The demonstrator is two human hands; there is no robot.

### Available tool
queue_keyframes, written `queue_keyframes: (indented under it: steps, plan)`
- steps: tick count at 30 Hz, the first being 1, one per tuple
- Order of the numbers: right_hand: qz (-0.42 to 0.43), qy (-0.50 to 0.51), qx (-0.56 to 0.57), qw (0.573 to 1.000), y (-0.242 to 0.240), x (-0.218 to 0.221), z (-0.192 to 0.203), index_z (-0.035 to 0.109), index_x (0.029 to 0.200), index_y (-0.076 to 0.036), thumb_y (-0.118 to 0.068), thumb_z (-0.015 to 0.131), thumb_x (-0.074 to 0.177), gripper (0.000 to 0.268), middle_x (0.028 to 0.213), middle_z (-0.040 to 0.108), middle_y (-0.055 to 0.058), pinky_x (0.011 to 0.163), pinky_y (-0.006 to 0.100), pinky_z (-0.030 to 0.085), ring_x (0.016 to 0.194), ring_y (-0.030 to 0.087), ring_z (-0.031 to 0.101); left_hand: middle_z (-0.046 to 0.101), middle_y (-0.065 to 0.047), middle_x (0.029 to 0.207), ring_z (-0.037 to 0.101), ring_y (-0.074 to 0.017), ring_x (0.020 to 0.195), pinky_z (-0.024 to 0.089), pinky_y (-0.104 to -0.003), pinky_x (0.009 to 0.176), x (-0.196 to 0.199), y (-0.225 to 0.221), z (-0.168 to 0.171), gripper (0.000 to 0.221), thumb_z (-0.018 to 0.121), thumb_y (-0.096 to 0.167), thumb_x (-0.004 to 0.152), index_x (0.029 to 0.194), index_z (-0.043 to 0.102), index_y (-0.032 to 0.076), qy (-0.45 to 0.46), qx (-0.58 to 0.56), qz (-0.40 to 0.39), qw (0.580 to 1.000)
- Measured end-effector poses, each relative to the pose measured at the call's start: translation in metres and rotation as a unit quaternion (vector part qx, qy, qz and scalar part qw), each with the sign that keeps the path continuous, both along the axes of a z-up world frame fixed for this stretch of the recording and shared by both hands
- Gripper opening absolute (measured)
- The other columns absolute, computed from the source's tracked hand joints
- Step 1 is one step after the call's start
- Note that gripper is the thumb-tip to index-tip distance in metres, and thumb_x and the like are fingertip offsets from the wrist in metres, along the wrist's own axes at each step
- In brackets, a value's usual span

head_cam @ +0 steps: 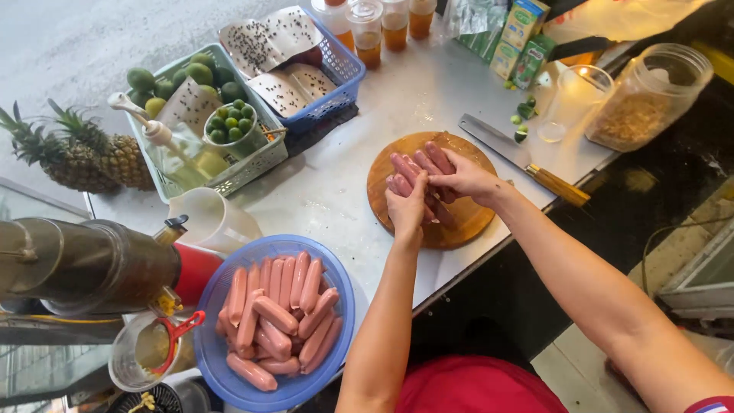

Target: The person is opening sausage packaging, transferring them to a bowl, and then slicing several sausages on a wooden cutting board using a cleaver.

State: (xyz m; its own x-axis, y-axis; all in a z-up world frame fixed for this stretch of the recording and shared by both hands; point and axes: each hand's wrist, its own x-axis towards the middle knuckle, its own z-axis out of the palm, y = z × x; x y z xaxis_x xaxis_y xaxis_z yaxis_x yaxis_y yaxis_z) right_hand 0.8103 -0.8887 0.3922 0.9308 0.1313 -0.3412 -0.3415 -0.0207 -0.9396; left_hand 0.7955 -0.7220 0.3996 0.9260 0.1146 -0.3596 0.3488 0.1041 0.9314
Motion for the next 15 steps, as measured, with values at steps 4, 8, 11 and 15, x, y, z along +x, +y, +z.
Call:
queue_keyframes:
  steps: [4, 8, 11, 15]
  plan:
    - [0.044, -0.188, -0.186, 0.963, -0.016, 0.023, -0.023, 0.043, 0.151, -0.005, -0.023, 0.081, 0.087, 0.076, 0.136, 0.063, 0.011, 0.094, 0.038, 0.054, 0.12, 0.023, 0.064, 0.065, -0.026, 0.127, 0.065, -0.038, 0.117, 0.053, -0.046, 0.099, 0.012, -0.003, -0.032, 0.077, 0.083, 0.044, 0.085, 0.14, 0.053, 0.0, -0.098, 0.248, 0.012, 0.964]
    - [0.054, -0.215, -0.31, 0.925, -0.043, 0.032, -0.022, 0.054, 0.147, -0.005, -0.032, 0.072, 0.091, 0.064, 0.132, 0.065, 0.018, 0.098, 0.037, 0.053, 0.117, 0.03, 0.067, 0.051, -0.028, 0.141, 0.048, -0.0432, 0.13, 0.039, -0.049, 0.11, 0.001, -0.002, -0.025, 0.081, 0.078, 0.028, 0.084, 0.152, 0.043, 0.001, -0.18, 0.389, 0.052, 0.902]
    - [0.084, -0.227, -0.349, 0.905, -0.064, 0.039, -0.045, 0.06, 0.143, -0.007, -0.03, 0.07, 0.094, 0.055, 0.131, 0.065, 0.019, 0.099, 0.039, 0.053, 0.117, 0.032, 0.067, 0.048, -0.028, 0.149, 0.047, -0.043, 0.136, 0.039, -0.047, 0.113, -0.006, 0.0, -0.036, 0.072, 0.071, 0.023, 0.092, 0.154, 0.042, 0.001, -0.254, 0.375, 0.08, 0.888]
    - [0.103, -0.22, -0.22, 0.945, -0.075, 0.036, -0.035, 0.063, 0.136, -0.006, -0.029, 0.069, 0.093, 0.048, 0.136, 0.062, 0.016, 0.096, 0.038, 0.056, 0.115, 0.028, 0.068, 0.051, -0.025, 0.151, 0.05, -0.0415, 0.137, 0.04, -0.046, 0.114, -0.018, -0.002, -0.017, 0.06, 0.062, 0.02, 0.1, 0.153, 0.045, -0.001, -0.278, 0.389, 0.091, 0.874]
